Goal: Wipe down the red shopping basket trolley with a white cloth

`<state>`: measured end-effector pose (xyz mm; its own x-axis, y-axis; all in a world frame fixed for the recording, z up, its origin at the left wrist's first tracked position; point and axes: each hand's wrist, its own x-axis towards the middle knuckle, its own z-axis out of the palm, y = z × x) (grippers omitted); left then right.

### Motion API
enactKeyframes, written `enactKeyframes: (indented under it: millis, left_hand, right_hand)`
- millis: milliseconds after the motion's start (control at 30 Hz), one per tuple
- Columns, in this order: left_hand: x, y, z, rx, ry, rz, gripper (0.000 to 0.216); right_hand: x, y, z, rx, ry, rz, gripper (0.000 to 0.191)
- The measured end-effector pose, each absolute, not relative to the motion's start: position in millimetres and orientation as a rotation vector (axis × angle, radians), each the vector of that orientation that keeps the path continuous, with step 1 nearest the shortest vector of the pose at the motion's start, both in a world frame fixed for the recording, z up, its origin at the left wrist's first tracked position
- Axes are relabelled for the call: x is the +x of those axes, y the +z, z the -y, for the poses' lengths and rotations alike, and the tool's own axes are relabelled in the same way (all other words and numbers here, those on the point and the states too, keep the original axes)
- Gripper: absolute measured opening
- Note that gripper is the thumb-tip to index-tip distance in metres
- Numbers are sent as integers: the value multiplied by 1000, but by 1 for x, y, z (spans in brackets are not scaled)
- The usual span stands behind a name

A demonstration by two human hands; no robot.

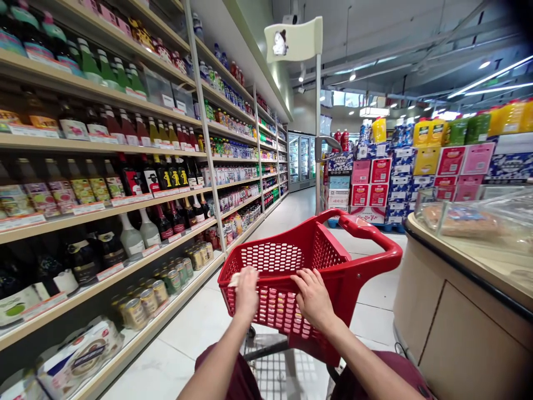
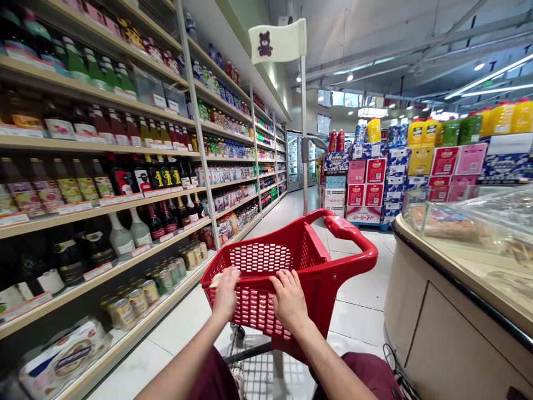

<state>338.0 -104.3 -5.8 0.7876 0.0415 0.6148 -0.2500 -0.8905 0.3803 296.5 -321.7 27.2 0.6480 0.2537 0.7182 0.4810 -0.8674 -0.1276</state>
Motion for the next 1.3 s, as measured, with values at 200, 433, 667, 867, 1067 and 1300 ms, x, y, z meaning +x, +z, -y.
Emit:
enactKeyframes:
  millis: [200, 433, 667, 867, 1067, 1300]
  left_hand:
    - [338, -5, 110, 2519, 812, 389, 55]
    - [345, -7, 117, 2431, 815, 310, 66]
    - [337, -4, 160, 2364, 648, 301, 56]
    - [314, 7, 125, 2771, 365, 289, 74]
    - [309, 21, 128, 2862, 264, 225, 78]
    - [308, 23, 123, 2886, 348, 202, 80]
  right_hand:
    - [297, 25, 326, -2554, -1044, 639, 44]
    - [298, 30, 316, -2495, -1041, 610, 48]
    - [310, 30, 266, -2496, -1045, 742, 41]
    - [327, 31, 255, -2645, -1005, 741, 23]
    - [336, 30, 266, -2676, -1036, 856, 18]
    - [339, 29, 281, -2676, -997, 1075, 26]
